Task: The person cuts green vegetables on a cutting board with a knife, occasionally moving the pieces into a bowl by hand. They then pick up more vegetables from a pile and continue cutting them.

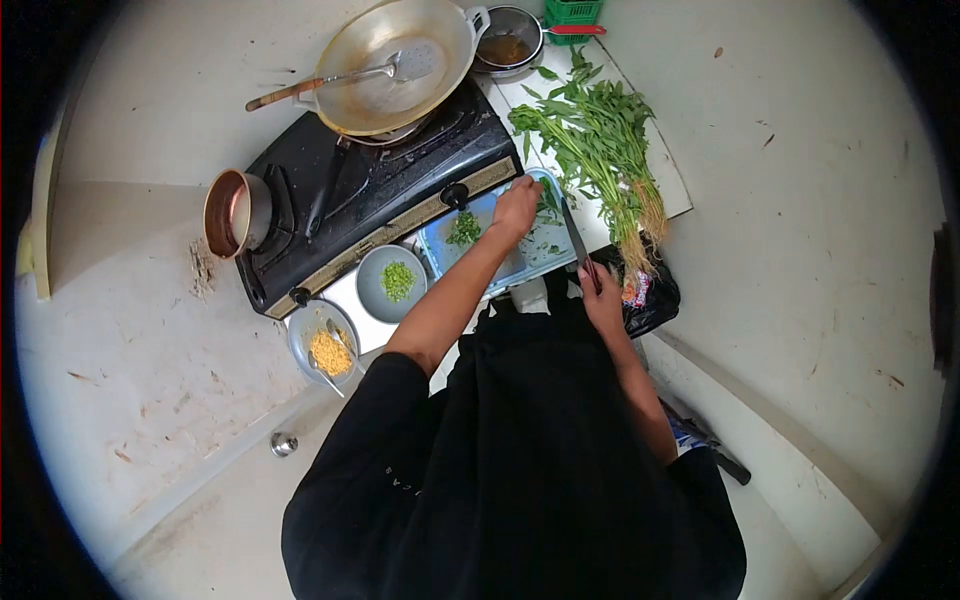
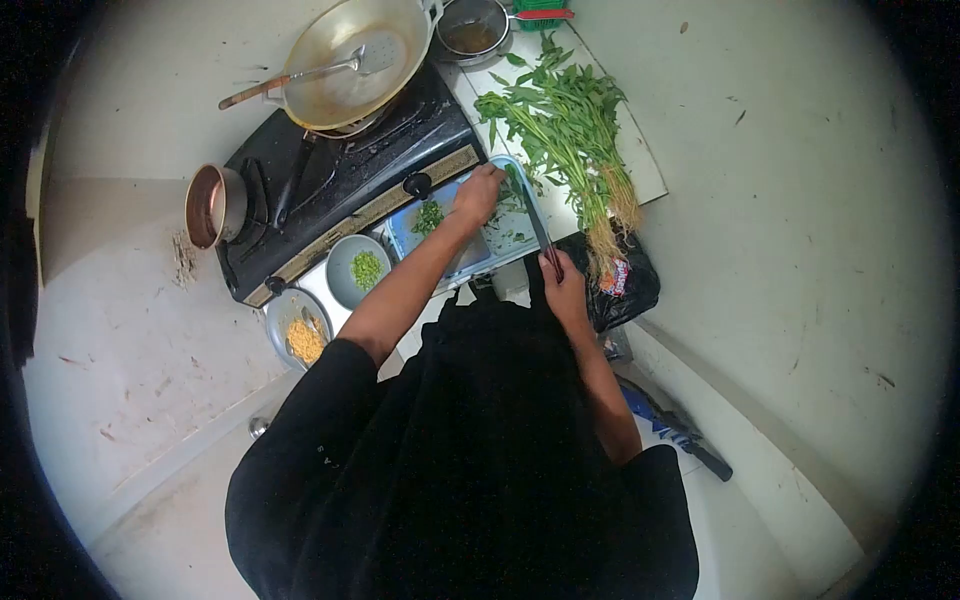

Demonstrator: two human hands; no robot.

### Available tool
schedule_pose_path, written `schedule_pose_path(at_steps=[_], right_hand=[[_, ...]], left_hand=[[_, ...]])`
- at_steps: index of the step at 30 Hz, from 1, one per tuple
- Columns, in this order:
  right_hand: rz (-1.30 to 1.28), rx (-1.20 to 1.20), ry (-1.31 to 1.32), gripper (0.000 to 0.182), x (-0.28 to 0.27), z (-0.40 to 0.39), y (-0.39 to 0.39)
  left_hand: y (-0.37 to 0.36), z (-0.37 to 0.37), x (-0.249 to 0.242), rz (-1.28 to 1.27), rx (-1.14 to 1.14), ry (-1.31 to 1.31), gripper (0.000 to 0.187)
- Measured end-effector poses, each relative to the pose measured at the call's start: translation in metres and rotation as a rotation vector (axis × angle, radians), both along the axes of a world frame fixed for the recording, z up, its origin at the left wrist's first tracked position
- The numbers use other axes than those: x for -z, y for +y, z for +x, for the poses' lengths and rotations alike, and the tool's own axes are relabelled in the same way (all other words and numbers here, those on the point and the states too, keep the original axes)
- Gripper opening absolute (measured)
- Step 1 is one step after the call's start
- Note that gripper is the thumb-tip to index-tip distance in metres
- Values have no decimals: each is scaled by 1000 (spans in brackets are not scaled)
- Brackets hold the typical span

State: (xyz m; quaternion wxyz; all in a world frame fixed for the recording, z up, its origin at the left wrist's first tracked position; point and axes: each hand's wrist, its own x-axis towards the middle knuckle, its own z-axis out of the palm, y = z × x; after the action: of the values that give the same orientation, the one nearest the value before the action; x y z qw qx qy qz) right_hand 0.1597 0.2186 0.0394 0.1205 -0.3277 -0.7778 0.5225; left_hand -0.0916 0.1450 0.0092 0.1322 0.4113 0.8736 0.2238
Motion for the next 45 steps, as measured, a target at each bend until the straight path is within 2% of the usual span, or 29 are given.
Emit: schedule_pose_path(at_steps=[4,8,11,14,19,23,26,29,37,39,41,45], right_hand=[[-36,65,11,31,6,11,0],[-33,122,-36,35,9,20,2],[-44,133,-52,35,12,24,2],[-28,150,-28,35,9,26,0],[-2,146,-27,32,11,28,0],[-1,135,-32,31,3,29,-3],[10,139,-25,31,2,31,-1],[-12,145,-47,32,2,33,2],[-1,156,-5,29,7,24,3],[-62,117,-126,37,7,23,6],[-47,116,-93,37,5,23,6],[-76,131,-35,37,11,23,7]], left_hand=[[10,-5,3,-154,75,67,29],[1,-12,18,22,35,-38,31],[-5,-16,11,70,5,-90,28],[-5,-16,-4,38,17,-125,22],[5,-18,6,59,99,-157,18],[7,-11,6,-15,136,-2,20],[8,-10,-4,-119,155,4,23],[0,-12,2,-80,214,108,23],[0,-16,13,-120,251,151,16],[-1,-19,19,-126,238,158,15],[-3,-23,28,-20,178,55,18],[-4,-28,4,-94,113,-98,17]])
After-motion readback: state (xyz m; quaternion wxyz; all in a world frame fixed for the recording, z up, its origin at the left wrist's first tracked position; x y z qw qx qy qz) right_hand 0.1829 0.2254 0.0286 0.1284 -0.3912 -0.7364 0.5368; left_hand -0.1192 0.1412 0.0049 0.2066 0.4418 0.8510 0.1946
